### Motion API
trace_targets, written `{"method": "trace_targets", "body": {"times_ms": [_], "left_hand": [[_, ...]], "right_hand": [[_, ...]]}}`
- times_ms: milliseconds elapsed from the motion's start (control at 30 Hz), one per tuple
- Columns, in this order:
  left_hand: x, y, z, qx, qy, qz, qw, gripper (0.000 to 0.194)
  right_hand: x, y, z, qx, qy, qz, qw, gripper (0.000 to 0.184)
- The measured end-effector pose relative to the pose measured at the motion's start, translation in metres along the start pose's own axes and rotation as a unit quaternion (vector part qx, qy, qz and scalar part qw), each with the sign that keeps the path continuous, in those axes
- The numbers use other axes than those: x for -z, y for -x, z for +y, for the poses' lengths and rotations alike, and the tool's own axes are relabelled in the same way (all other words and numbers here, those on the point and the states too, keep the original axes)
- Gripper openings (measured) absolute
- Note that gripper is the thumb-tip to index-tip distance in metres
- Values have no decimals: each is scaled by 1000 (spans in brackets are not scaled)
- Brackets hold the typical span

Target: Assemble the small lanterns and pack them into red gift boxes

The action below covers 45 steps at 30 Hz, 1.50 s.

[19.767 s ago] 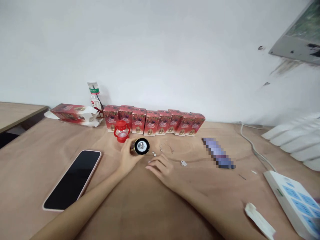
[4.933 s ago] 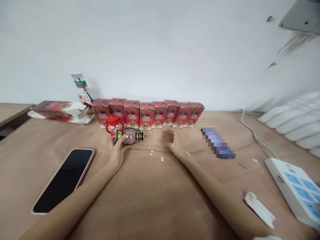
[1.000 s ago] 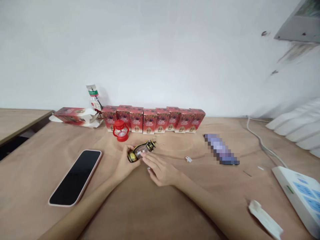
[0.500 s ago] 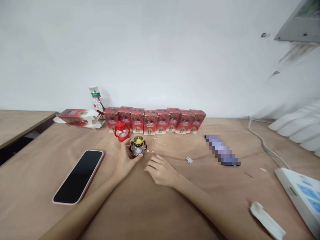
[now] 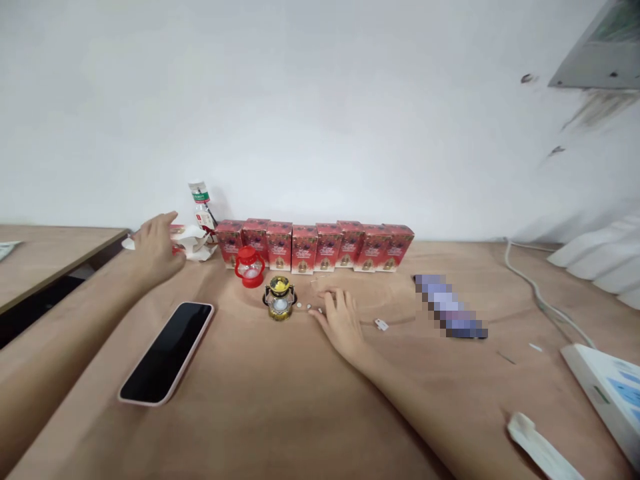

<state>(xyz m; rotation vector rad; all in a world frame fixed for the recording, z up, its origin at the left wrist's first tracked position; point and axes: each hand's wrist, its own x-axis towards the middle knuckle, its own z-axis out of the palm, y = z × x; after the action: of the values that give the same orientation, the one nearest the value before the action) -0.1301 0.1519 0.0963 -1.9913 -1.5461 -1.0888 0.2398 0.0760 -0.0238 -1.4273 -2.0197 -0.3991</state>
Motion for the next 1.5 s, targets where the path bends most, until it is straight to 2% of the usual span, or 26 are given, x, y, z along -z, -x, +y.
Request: {"method": "trace_targets", "body": {"times_ms": [100,200,267,400,467,533,633,700,767,833,900,967,1033,1133,1233,1333,1400,1500], "left_hand": [[3,-17,-40,0,-26,-53,998,38],[7,-10,-57,4,-35,-116,993,37],[9,-2,-57,22,-42,-131,990,35],[14,7,-47,38,-36,-124,991,21],[16,8,-43,26,-42,-124,991,23],[19,12,-40,-2,-80,-101,992,31],[25,27,-25,-52,-140,-24,988,47],[28,45,-4,-82,-141,-15,987,51],[27,69,26,-122,-135,-11,983,45],[24,92,62,-213,-121,7,970,37],[20,111,98,-277,-108,18,955,27],[16,123,128,-304,-101,46,946,25],[13,129,146,-306,-96,60,945,23],[10,132,151,-307,-63,68,947,21],[9,133,135,-315,21,85,945,34],[9,133,118,-347,78,107,928,42],[8,133,114,-369,74,70,924,42],[1,137,118,-375,72,-29,924,35]], "right_hand": [[3,2,-3,14,-4,14,1000,25],[5,3,-6,31,-3,31,999,26],[6,3,-7,39,-1,35,999,24],[9,2,-9,35,0,51,998,22],[11,2,-10,36,-9,76,996,22],[15,3,-11,48,-30,117,992,20],[20,5,-14,105,-81,173,976,19],[22,8,-19,161,-132,166,964,22],[24,11,-26,202,-181,123,955,28],[26,16,-35,220,-214,83,948,34],[29,19,-44,229,-231,68,943,36],[31,22,-50,229,-249,67,939,31],[31,24,-52,219,-266,73,936,21],[29,27,-49,189,-255,94,944,10],[25,32,-45,175,-213,109,955,20],[23,33,-43,203,-196,110,953,22],[25,32,-44,215,-200,119,949,21],[32,29,-46,216,-204,103,949,20]]}}
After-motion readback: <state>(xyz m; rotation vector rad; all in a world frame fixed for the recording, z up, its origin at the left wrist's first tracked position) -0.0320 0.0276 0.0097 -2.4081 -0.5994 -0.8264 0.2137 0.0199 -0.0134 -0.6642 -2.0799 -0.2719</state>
